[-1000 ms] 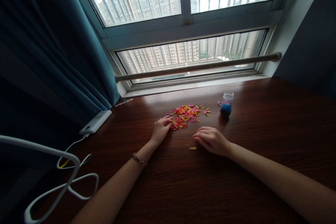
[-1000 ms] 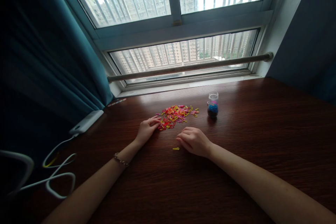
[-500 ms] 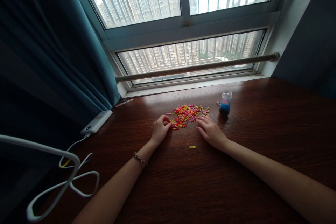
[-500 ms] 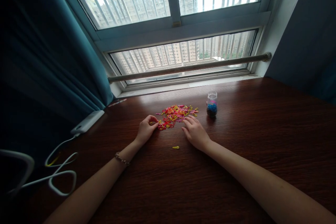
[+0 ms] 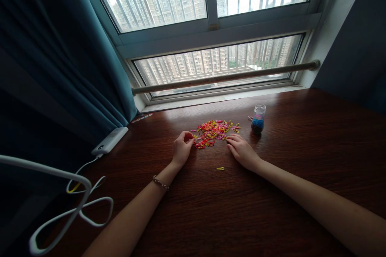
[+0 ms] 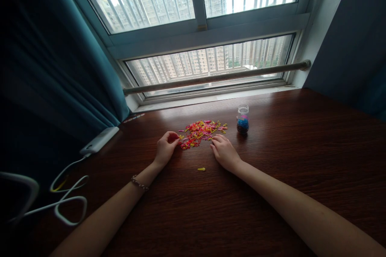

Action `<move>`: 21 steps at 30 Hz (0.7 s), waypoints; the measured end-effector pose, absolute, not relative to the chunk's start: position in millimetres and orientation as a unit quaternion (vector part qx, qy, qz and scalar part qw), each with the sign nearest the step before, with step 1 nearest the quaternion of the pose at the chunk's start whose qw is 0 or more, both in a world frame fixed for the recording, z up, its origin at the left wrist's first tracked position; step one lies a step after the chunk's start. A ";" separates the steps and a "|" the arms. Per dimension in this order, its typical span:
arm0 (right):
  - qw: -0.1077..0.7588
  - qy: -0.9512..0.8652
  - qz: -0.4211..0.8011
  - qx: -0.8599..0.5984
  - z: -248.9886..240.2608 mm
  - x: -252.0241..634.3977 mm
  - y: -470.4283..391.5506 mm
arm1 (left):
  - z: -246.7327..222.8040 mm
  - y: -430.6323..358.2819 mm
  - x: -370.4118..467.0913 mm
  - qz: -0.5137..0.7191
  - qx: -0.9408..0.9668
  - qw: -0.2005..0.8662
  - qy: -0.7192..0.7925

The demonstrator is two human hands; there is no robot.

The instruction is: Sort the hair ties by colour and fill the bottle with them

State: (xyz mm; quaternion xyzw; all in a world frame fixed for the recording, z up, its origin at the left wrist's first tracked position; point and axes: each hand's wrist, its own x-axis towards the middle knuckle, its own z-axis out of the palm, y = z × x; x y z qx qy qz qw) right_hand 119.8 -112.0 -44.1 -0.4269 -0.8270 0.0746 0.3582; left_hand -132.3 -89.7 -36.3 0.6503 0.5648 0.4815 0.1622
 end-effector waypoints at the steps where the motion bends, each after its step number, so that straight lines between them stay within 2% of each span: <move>1: 0.371 -0.820 0.087 -0.427 -43.1 119.7 -112.6 | -36.9 -89.3 -132.5 0.486 0.649 0.164 0.562; 8: 0.443 -0.778 0.239 -0.377 -28.8 122.1 -122.8 | -41.6 -86.6 -134.3 0.511 0.641 0.200 0.536; 10: 0.417 -0.795 0.303 -0.319 -22.1 122.8 -127.2 | -41.2 -86.8 -134.7 0.507 0.650 0.196 0.532; 13: 0.327 -0.850 0.354 -0.210 -14.3 122.1 -132.0 | -40.2 -86.9 -135.4 0.495 0.665 0.170 0.534; 16: 0.298 -0.875 0.341 -0.172 -13.8 121.2 -131.9 | -38.4 -87.3 -135.1 0.486 0.673 0.157 0.534; 19: 0.356 -0.850 0.288 -0.261 -20.6 123.6 -125.4 | -33.2 -92.9 -130.2 0.480 0.690 0.164 0.516; 21: 0.399 -0.824 0.212 -0.341 -26.2 127.6 -118.3 | -27.6 -101.8 -122.8 0.462 0.722 0.186 0.480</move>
